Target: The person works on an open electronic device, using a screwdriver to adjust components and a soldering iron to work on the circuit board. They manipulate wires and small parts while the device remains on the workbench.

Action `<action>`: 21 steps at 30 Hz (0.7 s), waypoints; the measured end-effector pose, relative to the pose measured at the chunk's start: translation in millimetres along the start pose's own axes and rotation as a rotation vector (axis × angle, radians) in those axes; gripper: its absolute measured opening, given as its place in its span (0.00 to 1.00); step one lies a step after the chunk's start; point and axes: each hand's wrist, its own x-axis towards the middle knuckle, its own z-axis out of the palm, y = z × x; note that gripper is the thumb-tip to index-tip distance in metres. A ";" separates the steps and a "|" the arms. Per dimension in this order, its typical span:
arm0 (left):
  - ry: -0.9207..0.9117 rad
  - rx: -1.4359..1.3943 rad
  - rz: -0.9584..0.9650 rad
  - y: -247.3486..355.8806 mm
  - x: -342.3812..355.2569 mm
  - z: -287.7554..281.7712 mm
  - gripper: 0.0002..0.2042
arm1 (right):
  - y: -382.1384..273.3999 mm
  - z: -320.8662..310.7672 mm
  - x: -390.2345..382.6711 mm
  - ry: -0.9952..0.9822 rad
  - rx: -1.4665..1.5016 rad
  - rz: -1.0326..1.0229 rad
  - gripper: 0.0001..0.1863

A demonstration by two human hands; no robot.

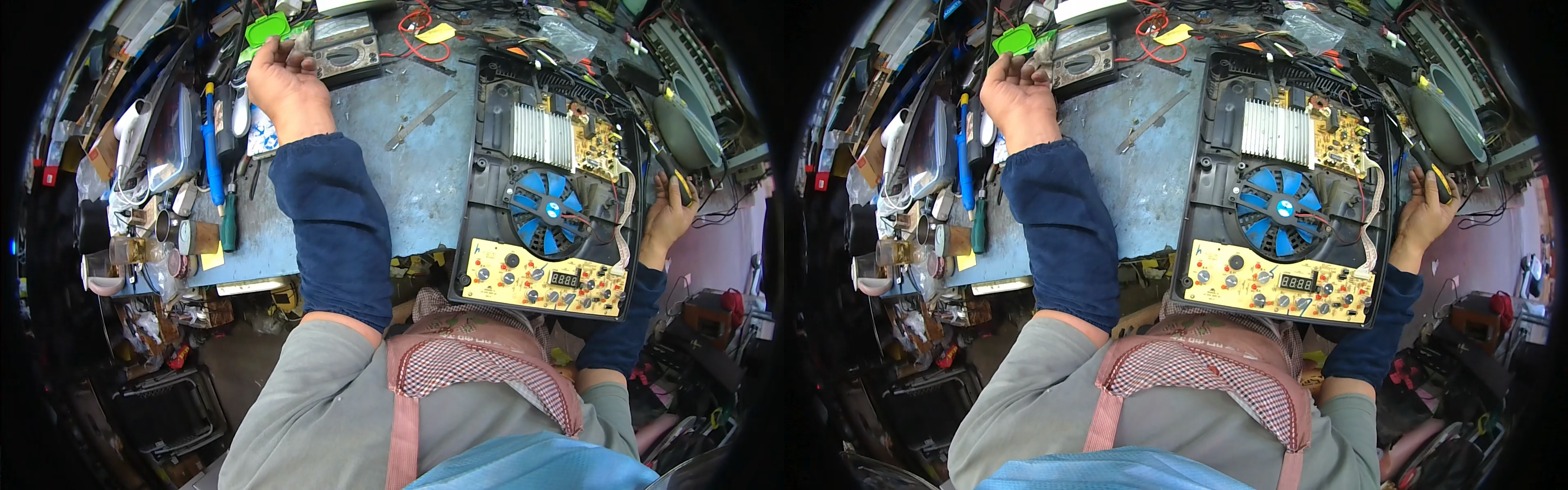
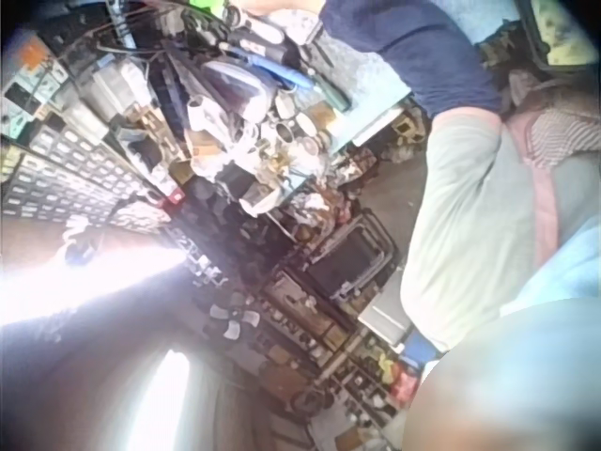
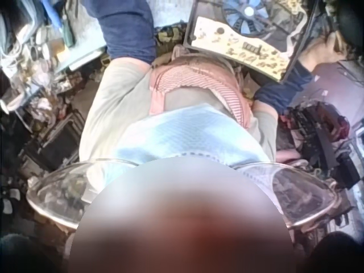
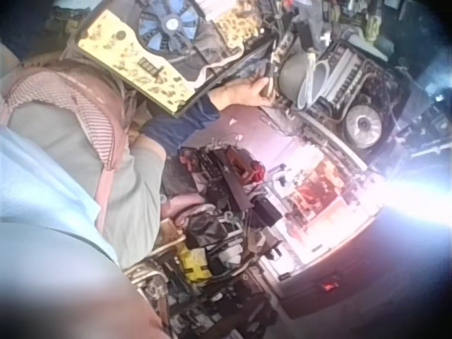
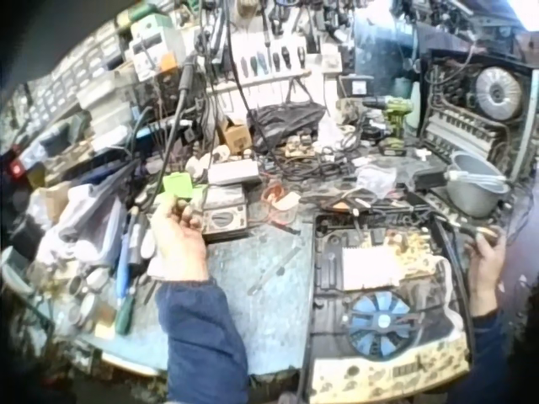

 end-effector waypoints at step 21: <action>-1.239 1.008 -0.259 -65.4 -106.6 45.0 0.13 | 5.1 12.6 3.4 -0.204 -0.372 -0.137 0.10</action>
